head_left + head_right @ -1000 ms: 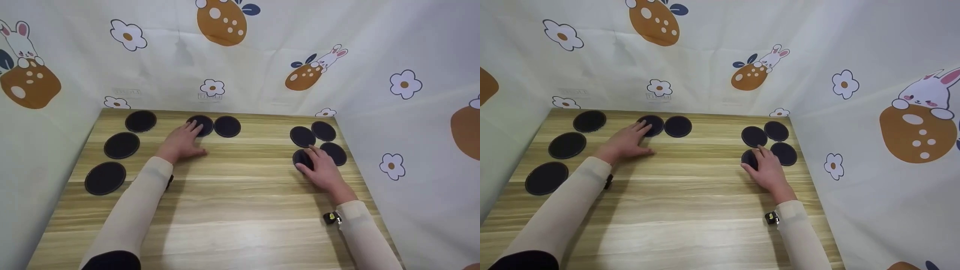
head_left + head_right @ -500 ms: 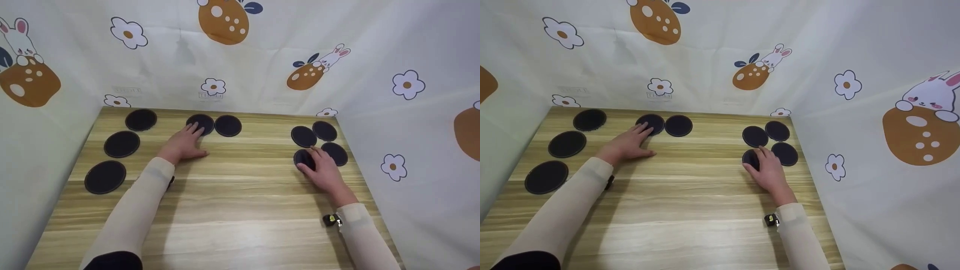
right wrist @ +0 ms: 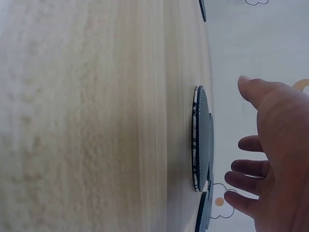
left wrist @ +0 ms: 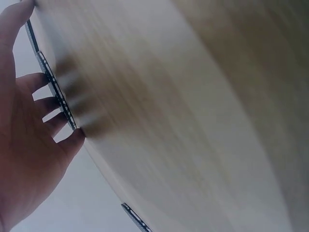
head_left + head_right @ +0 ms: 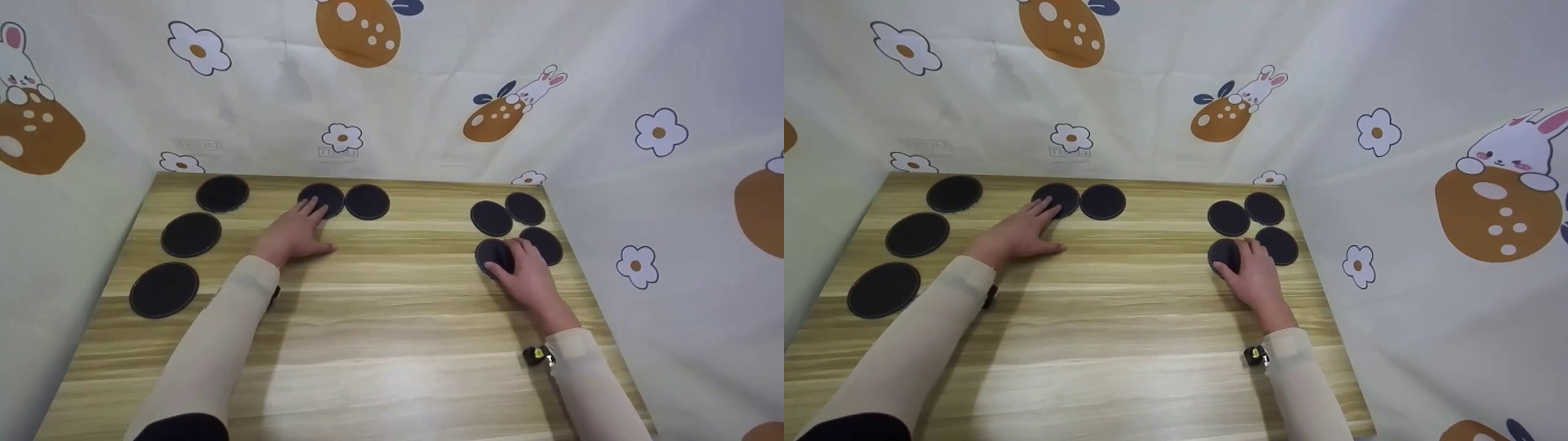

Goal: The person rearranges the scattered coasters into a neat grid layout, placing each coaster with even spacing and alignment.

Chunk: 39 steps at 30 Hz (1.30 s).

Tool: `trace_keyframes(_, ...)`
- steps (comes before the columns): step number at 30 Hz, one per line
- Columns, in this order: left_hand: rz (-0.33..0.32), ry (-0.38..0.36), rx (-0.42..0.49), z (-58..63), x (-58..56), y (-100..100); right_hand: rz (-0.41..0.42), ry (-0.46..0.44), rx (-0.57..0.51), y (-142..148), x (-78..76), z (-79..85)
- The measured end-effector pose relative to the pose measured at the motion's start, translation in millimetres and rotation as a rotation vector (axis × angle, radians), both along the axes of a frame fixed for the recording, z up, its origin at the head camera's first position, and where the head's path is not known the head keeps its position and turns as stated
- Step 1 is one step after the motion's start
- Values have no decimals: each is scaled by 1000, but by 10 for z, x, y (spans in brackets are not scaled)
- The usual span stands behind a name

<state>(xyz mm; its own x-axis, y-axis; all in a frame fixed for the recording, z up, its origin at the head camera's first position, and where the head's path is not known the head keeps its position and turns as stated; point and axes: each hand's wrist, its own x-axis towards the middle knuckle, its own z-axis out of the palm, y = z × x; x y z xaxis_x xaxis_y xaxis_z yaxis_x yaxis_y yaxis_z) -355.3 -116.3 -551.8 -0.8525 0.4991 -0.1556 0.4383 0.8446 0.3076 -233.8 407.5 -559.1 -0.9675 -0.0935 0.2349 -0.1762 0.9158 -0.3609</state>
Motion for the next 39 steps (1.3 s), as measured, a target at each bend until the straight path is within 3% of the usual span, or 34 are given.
trace_keyframes(12, 14, -9, 18, -14, 12, -9, -47, -147, 92, -6, -36, -137)
trace_keyframes(25, 3, 11, 10, -44, -4, 0, -48, -133, 17, -25, -70, -192)
trace_keyframes(39, 20, -7, 34, -34, -12, -3, -138, -118, -110, -104, -193, -189)
